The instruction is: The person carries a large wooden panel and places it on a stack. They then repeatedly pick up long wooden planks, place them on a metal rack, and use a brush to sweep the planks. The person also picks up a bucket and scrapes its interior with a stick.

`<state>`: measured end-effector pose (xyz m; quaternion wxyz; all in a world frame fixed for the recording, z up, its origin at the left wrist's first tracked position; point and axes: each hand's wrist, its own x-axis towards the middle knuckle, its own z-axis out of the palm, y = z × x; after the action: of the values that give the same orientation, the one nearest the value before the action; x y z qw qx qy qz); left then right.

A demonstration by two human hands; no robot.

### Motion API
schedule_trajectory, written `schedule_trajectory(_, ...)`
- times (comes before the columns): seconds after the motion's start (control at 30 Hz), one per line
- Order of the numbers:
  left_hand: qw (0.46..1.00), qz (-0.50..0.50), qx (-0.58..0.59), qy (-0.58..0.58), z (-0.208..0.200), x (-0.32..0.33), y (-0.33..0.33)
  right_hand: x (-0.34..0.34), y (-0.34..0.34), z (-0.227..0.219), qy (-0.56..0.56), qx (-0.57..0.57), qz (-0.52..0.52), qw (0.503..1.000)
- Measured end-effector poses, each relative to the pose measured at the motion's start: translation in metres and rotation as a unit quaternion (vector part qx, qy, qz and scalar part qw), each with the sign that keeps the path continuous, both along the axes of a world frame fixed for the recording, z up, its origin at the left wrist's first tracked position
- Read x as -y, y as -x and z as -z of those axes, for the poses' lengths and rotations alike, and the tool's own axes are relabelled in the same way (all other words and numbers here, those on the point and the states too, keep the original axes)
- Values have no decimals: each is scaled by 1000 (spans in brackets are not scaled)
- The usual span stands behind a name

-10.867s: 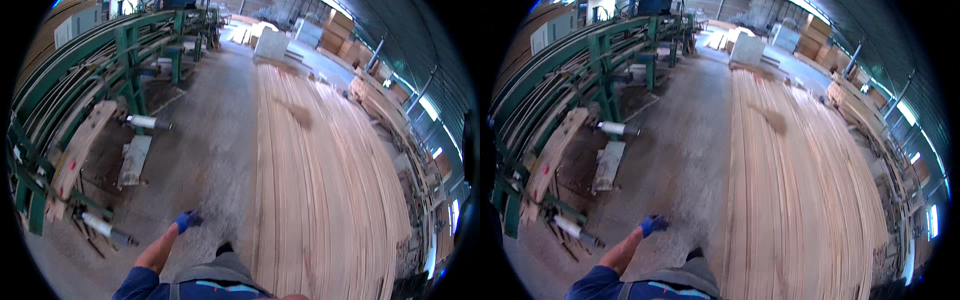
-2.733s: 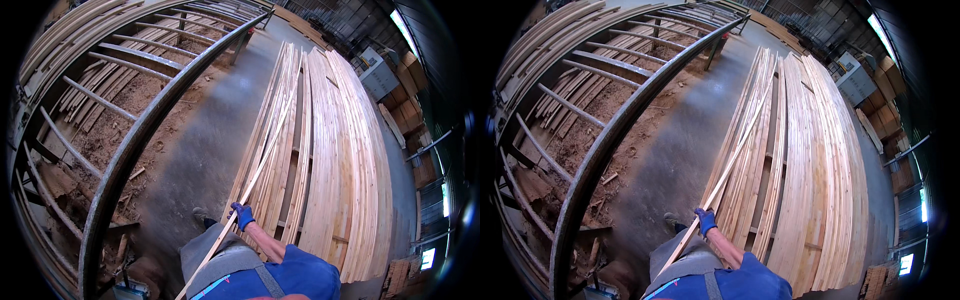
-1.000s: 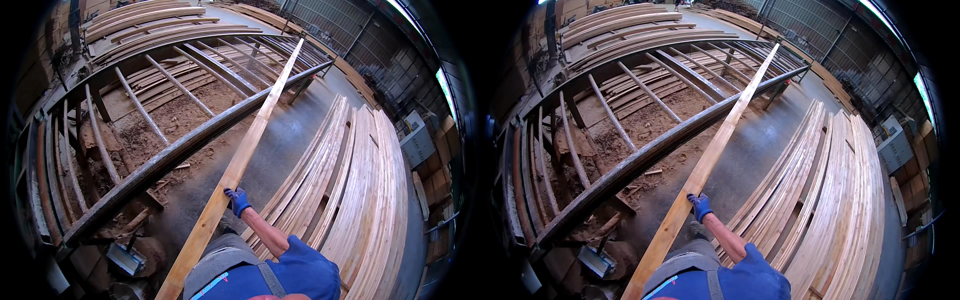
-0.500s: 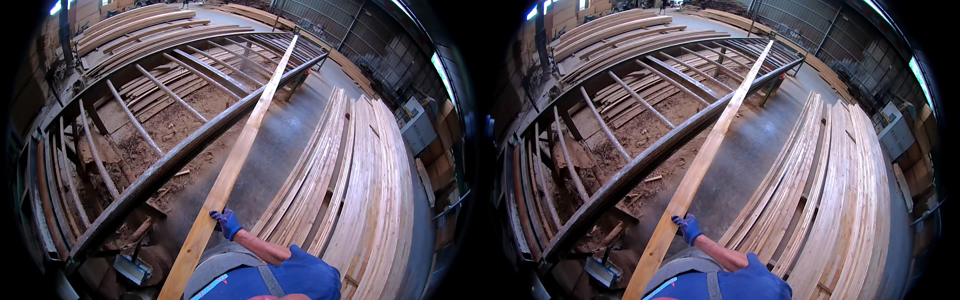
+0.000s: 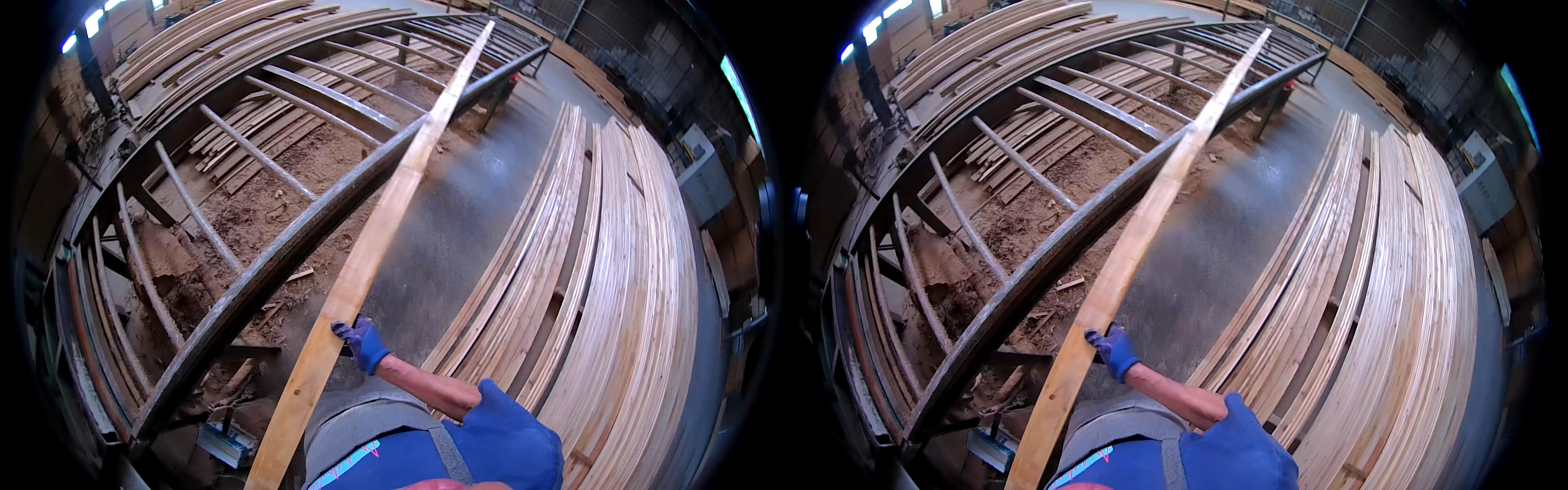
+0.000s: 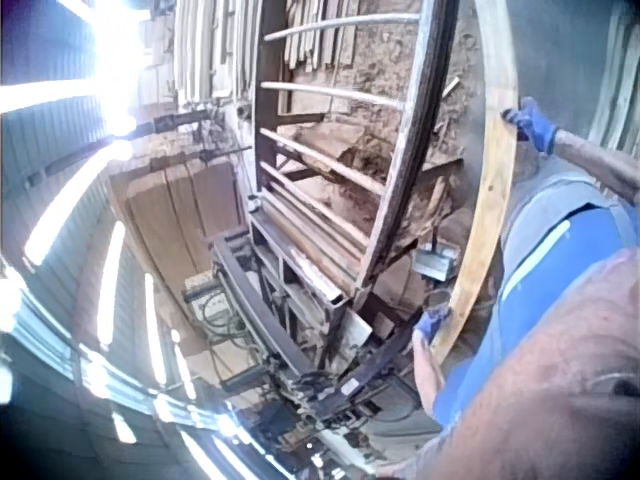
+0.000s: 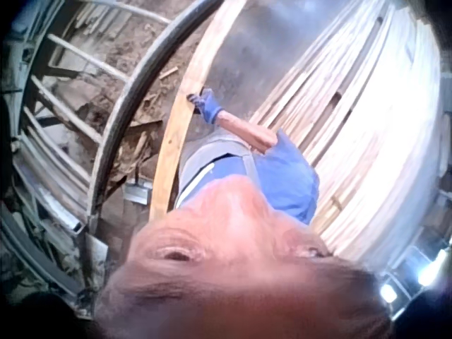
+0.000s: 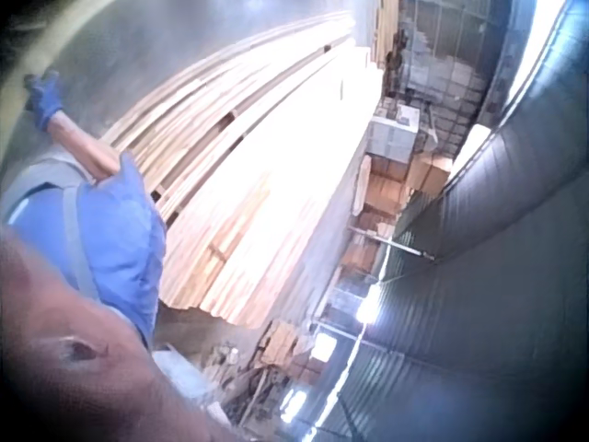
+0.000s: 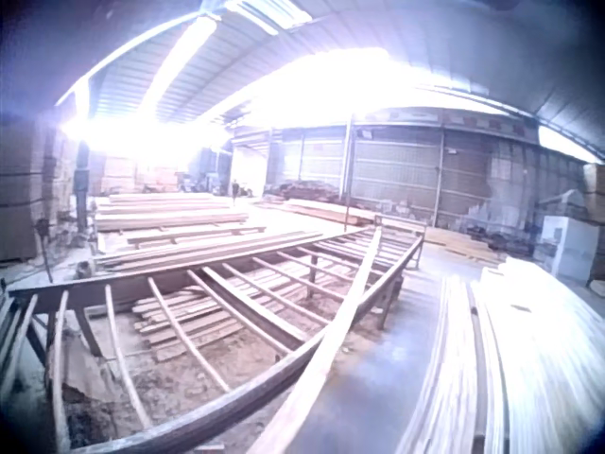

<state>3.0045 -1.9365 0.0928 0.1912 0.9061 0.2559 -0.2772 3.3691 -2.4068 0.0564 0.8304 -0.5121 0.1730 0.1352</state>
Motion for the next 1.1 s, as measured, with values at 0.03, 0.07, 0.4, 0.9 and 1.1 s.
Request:
schedule_trajectory(0.03,1000,-10,1,23,0,-5,1,-2,-6,9,31,62,11,998)
schedule_trajectory(0.07,998,-26,-3,48,-4,-14,2,-1,-4,17,8,31,9,999)
schedule_trajectory(0.4,976,142,167,-1,-26,-47,-105,2,-96,-8,-11,-28,-176,984)
schedule_trajectory(0.9,972,120,159,-121,-24,-27,-386,21,-42,120,-6,-303,-29,953)
schedule_trajectory(1.1,939,188,264,-112,5,-65,-476,50,30,228,2,-309,24,951)
